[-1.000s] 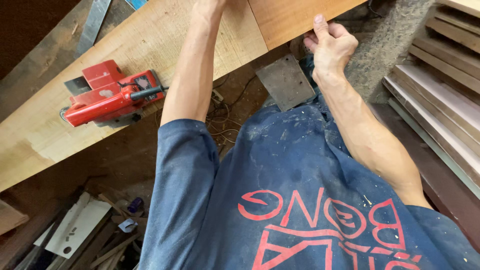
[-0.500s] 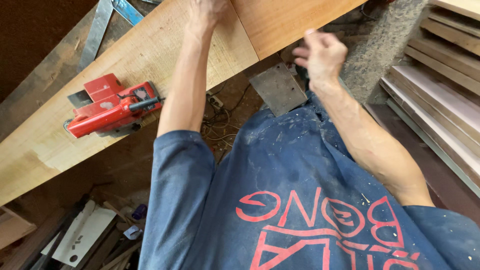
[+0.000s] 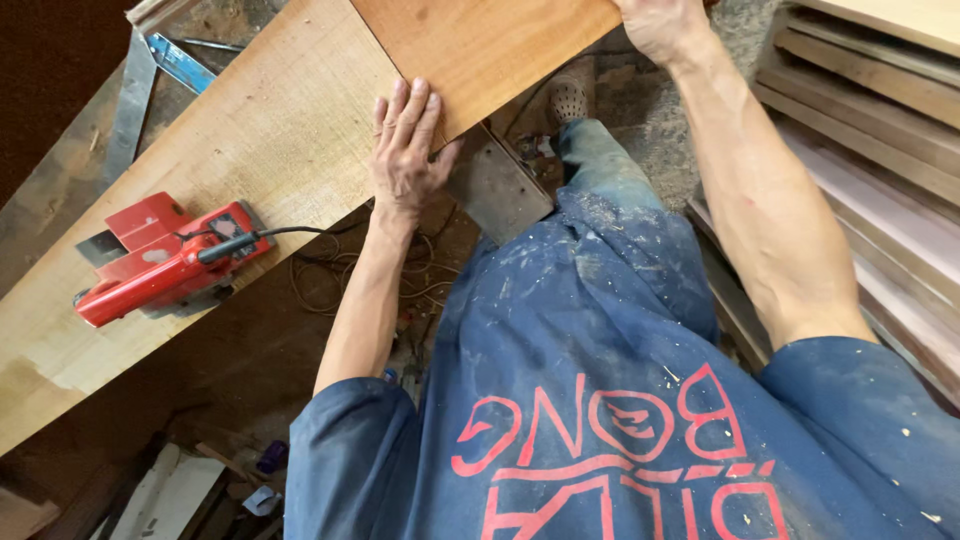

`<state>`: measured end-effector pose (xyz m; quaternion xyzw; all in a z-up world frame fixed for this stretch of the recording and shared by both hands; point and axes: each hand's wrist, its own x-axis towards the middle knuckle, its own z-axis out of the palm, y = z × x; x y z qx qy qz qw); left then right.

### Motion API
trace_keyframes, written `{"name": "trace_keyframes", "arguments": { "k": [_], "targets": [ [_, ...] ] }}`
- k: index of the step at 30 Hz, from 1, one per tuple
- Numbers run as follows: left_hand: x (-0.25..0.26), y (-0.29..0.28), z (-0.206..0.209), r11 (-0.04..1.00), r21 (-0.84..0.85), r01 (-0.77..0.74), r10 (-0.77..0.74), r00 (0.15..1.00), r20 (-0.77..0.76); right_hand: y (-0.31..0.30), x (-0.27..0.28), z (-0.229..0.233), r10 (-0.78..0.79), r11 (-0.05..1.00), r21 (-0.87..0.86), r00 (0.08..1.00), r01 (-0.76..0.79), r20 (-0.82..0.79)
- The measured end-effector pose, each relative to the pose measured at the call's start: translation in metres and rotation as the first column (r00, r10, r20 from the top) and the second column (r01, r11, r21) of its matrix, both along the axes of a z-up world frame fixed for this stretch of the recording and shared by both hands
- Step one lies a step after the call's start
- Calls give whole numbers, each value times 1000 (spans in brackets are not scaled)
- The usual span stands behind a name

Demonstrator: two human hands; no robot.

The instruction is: The person marks a long wooden plank with a square and pencil, then uses a circular saw to cut the plank into smaller pieces. They also use a planer to smooth the edges of the cut pieces.

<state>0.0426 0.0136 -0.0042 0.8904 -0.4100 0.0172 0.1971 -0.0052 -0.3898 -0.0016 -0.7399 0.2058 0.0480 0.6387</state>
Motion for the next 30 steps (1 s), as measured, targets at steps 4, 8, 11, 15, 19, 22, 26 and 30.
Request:
{"name": "trace_keyframes", "arguments": {
  "k": [4, 8, 11, 15, 19, 22, 26, 30],
  "targets": [
    [0, 2, 2, 997, -79, -19, 15, 999, -50, -3, 7, -11, 102, 993, -55, 995, -102, -6],
    [-2, 1, 1, 997, -81, 9, -9, 1000, -7, -13, 2, -9, 160, 982, -100, 987, -160, -3],
    [-1, 3, -1, 998, -62, 7, -8, 1000, -16, -11, 17, 5, 214, 964, -172, 976, -203, 44],
    [0, 2, -11, 999, -47, 19, -17, 999, 40, 0, 27, 50, 296, 919, -317, 941, -234, 165],
    [-1, 6, -20, 999, -4, 34, -34, 998, 45, 24, 36, 99, 269, 946, -239, 941, -219, 206],
    [-2, 2, -26, 997, -77, 13, -16, 999, -45, 39, 38, 121, 230, 960, -195, 962, -199, 147],
    [13, 1, -32, 943, -238, -234, 156, 940, -304, 49, 39, 130, 213, 952, -228, 977, -203, 19],
    [36, 18, -29, 843, -148, -517, 459, 835, -303, 49, 32, 130, 287, 945, -174, 957, -277, 36]
  ]
}}
